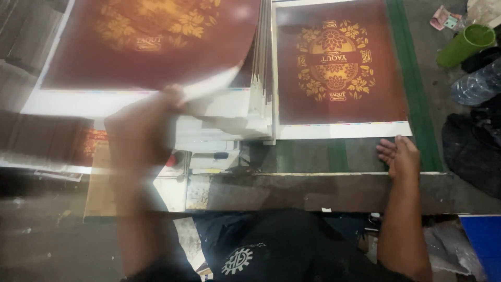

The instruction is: Sorting and stacking printed sheets on a workbench in a print shop.

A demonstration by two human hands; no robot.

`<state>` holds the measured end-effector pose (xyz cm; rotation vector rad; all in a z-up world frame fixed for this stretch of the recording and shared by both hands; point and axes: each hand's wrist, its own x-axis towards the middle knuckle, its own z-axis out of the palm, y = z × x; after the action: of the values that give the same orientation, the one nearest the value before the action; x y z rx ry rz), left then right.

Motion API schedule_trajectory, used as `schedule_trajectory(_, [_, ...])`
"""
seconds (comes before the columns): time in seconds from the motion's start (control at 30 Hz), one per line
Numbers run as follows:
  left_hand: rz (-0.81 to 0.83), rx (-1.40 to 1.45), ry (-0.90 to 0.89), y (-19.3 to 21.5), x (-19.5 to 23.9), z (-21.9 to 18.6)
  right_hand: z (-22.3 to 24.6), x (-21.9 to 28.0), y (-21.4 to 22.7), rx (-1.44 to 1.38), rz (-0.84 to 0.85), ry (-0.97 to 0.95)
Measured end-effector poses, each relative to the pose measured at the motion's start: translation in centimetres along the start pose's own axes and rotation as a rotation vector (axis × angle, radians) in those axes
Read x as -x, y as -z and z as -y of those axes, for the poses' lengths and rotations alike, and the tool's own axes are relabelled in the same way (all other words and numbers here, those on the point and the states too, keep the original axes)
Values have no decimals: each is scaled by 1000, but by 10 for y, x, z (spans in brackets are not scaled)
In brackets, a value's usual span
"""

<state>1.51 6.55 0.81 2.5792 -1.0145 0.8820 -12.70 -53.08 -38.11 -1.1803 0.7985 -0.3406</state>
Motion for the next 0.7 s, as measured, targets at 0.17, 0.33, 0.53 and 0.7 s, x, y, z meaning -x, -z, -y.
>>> schedule_trajectory(0.17, [-251,-29,-77,-9,-16,-4,-7,49,-15,-15,-54,26])
schedule_trajectory(0.33, [-426,57,-259,-16,-34,-61,52,128,-92,20,9,50])
schedule_trajectory(0.53, [-224,64,-412,-18,-40,-152,128,195,-169,101,441,270])
schedule_trajectory(0.7, [-45,113,-545,-5,-43,-173,171,258,-212,-438,896,393])
